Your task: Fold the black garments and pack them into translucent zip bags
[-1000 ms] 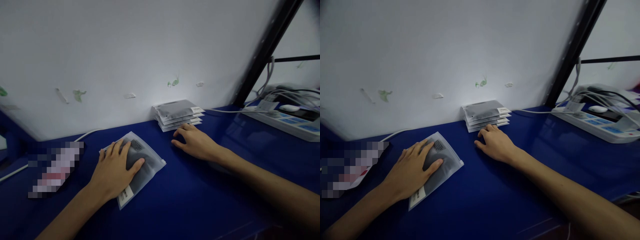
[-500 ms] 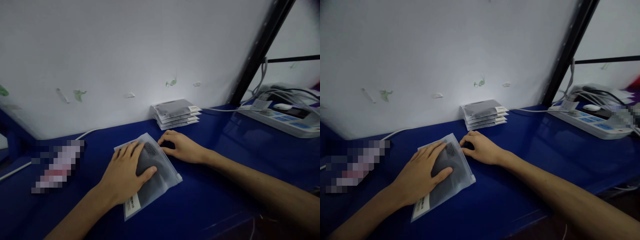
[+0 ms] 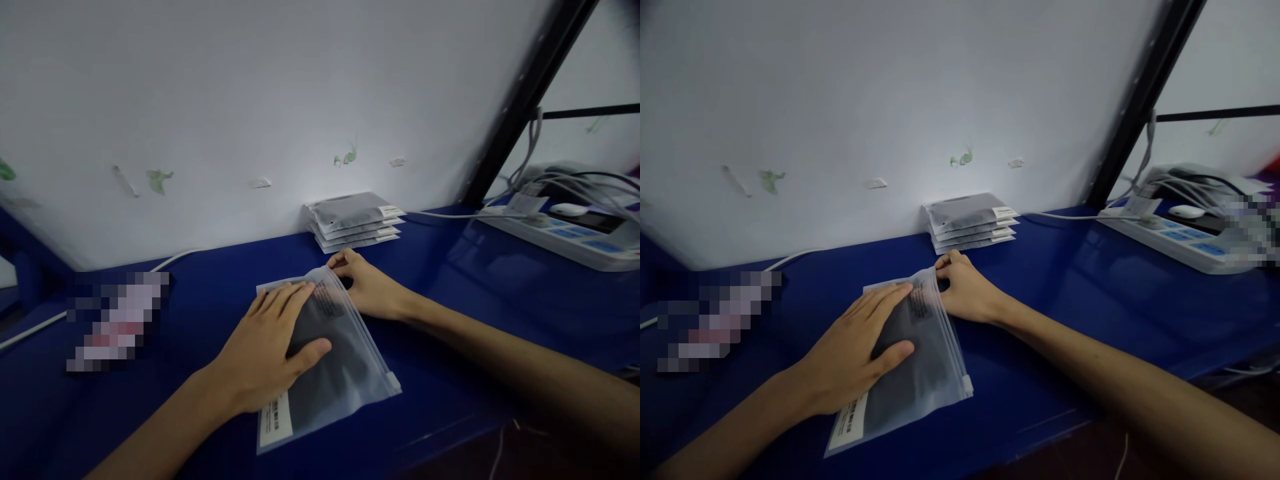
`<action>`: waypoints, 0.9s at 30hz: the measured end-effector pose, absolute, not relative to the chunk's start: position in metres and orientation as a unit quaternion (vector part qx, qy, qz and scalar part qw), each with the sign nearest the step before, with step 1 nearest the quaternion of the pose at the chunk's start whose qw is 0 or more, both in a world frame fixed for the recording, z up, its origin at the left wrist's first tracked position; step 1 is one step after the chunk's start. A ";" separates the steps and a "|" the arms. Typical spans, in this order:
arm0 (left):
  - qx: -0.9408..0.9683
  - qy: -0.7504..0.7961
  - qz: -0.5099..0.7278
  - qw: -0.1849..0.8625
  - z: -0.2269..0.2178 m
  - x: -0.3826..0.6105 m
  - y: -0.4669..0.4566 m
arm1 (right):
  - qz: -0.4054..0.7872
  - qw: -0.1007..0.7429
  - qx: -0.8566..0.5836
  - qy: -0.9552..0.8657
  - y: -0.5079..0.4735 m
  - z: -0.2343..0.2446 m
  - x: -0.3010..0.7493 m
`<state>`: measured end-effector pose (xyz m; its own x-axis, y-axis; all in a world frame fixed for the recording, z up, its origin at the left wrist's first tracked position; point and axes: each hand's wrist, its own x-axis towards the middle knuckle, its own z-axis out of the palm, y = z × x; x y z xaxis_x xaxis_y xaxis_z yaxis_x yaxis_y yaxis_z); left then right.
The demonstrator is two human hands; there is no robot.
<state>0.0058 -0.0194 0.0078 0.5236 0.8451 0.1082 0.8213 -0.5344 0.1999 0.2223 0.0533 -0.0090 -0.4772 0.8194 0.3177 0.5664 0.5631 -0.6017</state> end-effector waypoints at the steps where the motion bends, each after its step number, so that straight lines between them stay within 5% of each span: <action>1: 0.870 0.481 0.097 0.059 0.007 0.006 -0.019 | 0.216 0.295 -0.418 -0.832 0.052 -0.009 0.221; 8: 0.858 0.504 0.084 0.048 0.004 0.008 -0.018 | 0.216 0.286 -0.459 -0.813 0.054 -0.005 0.224; 20: 0.829 0.556 0.033 -0.041 0.004 -0.015 -0.012 | 0.012 0.259 -0.566 -0.782 0.091 -0.015 0.277; 27: 0.892 0.448 0.029 0.048 0.012 -0.017 -0.014 | -0.072 0.251 -0.580 -0.771 0.078 -0.001 0.267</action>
